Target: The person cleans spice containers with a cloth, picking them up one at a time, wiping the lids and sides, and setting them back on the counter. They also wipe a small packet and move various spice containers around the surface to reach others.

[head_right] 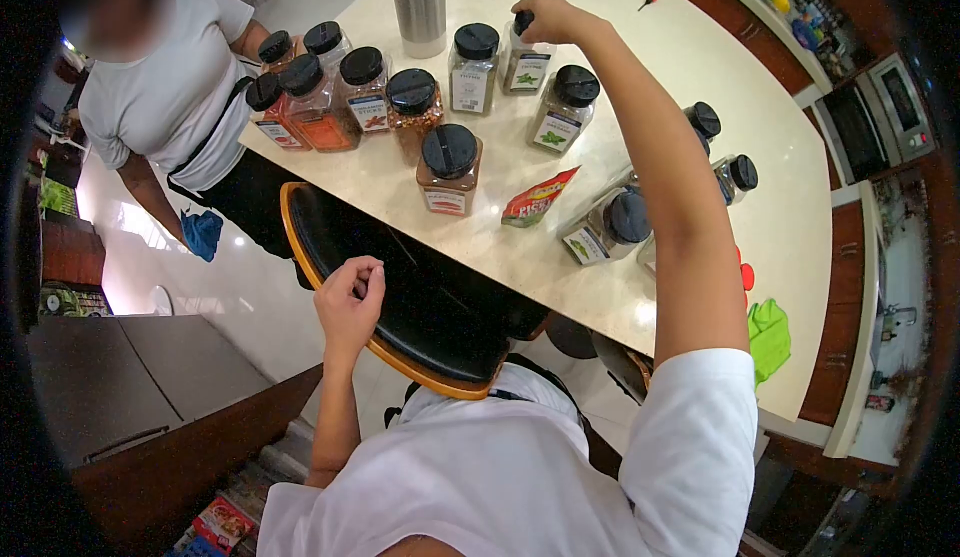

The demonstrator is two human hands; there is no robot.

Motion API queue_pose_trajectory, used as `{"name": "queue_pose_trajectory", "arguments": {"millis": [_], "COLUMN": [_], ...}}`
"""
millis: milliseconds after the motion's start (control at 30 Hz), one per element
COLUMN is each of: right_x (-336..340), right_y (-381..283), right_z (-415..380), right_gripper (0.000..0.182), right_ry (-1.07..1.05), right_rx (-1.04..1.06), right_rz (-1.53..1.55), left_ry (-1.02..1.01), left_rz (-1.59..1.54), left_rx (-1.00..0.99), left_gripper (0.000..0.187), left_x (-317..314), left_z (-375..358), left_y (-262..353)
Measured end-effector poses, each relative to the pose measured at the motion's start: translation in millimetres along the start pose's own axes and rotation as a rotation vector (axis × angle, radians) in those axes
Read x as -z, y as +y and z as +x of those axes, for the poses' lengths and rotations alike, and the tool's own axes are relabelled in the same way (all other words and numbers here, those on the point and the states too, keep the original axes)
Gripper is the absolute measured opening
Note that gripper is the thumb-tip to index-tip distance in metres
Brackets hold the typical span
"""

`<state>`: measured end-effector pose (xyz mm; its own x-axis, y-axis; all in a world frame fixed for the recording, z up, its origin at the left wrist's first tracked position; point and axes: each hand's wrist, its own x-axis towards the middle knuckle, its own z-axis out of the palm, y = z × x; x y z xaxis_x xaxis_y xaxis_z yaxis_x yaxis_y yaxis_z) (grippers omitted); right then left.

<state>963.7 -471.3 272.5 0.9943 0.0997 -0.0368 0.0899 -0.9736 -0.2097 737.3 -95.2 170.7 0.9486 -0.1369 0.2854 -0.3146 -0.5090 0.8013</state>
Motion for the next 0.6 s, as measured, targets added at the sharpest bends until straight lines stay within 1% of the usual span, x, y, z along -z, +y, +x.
{"name": "queue_pose_trajectory", "arguments": {"millis": [67, 100, 200, 233, 267, 333, 367, 400, 467, 533, 567, 600], "right_x": [3.7, 3.8, -0.8, -2.4, -3.3, 1.2, 3.4, 6.9, 7.2, -1.8, -6.3, -7.9], "right_y": [-5.4, -3.4, 2.6, 7.5, 10.9, 1.1, -2.7, -18.7, -46.7, -74.1, -84.0, -85.1], "right_z": [-3.7, -3.2, -1.1, 1.0, 3.7, 0.9, -2.8, -8.5, -14.6, -22.5, -20.6, -19.3], "right_gripper": [0.058, 0.057, 0.057, 0.053, 0.053, 0.054, 0.053, 0.053, 0.069, 0.077, 0.077, 0.077], "right_ry": [-0.029, -0.017, 0.024, 0.053, 0.05, 0.304, 0.354, 0.353, 0.194, 0.099, 0.037, 0.038], "right_rx": [-0.056, -0.018, -0.045, -0.038, -0.041, -0.016, 0.01, 0.011, -0.042, -0.078, -0.108, -0.108], "right_rz": [-0.003, -0.032, -0.009, -0.011, -0.01, -0.193, -0.105, -0.105, -0.077, -0.268, -0.296, -0.292], "left_ry": [-0.004, -0.002, -0.002, 0.004, 0.0, -0.005, -0.005, 0.01, 0.028, -0.027, -0.03, -0.028], "left_rz": [0.0, 0.004, 0.006, 0.008, 0.008, 0.005, 0.005, 0.005, 0.006, 0.012, 0.018, 0.011], "left_rx": [0.002, 0.017, 0.025, 0.021, 0.022, 0.019, 0.019, 0.003, -0.008, 0.018, 0.019, 0.027], "left_gripper": [0.006, 0.006, 0.006, 0.006, 0.006, 0.007, 0.007, 0.006, 0.005, 0.007, 0.007, 0.007], "left_x": [-0.4, -0.5, -1.8, -1.9, -1.8, -1.5, -2.1, -3.2, -3.8, -1.3, -0.9, -1.4], "left_z": [-0.4, -0.6, -0.4, -0.6, -0.9, -0.7, -0.3, -0.1, 0.4, 0.2, -0.5, -0.8], "left_y": [0.5, 1.6, 2.5, 2.3, 2.3, 2.1, 1.4, 0.4, 1.1, 2.9, 2.9, 3.1]}}
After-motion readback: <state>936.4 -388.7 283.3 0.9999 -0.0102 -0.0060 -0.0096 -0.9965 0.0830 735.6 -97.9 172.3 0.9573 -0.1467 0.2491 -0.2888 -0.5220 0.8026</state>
